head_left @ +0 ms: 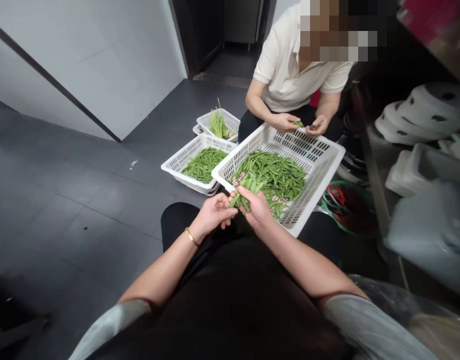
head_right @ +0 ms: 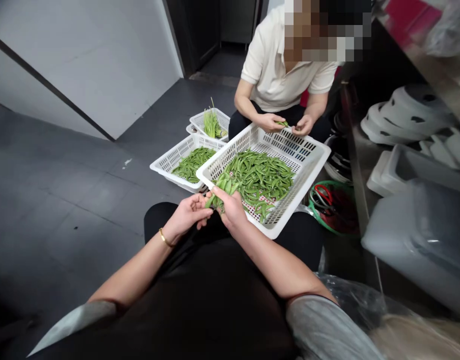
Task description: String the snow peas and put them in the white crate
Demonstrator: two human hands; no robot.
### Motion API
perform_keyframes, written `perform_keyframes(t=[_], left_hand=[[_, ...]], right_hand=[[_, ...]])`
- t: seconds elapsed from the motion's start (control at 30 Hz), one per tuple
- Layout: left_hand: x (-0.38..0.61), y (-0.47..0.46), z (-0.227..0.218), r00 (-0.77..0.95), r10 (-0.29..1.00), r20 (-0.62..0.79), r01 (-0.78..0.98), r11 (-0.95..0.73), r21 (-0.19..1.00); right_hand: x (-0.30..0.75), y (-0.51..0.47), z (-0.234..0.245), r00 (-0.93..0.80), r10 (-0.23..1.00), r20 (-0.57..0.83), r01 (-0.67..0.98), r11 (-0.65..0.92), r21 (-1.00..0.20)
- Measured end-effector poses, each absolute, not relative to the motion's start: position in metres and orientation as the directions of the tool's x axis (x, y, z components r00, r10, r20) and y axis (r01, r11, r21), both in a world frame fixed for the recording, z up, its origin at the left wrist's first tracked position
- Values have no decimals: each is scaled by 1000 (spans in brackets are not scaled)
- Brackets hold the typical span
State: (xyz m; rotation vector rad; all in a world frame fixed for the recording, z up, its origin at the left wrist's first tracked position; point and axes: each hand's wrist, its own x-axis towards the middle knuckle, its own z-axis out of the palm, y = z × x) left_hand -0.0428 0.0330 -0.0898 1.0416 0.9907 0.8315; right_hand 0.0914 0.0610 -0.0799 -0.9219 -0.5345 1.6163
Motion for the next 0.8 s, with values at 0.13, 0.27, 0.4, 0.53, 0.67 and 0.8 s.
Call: perform_keyframes(t=[0.13,0.27,0.4,0.53,0.67,0.8], left_hand=[[-66,13,-86,355,875,-328,-385,457,802],[-65,3,-77,214,919,-330,-623,389,678],[-50,1,-68,144,943,-300,-673,315,669],[-39,-4,-68,126,945,-303,-657,308,688],[-39,-8,-71,240,914,-327,-643,402,651],[-50,-12,-71,475,810,-345,-535,577,617]], right_hand=[[111,59,-65,18,990,-138,-466,-114,-878],[114,28,-59,-101,994,47,-139,33,-990],[104,-3,-66,-155,943,293,167,317,-933],[102,-3,-72,-267,821,504,316,569,-760],[105,1,-69,-303,863,405,269,485,-832],[109,4,-62,-364,919,152,-10,159,-987]])
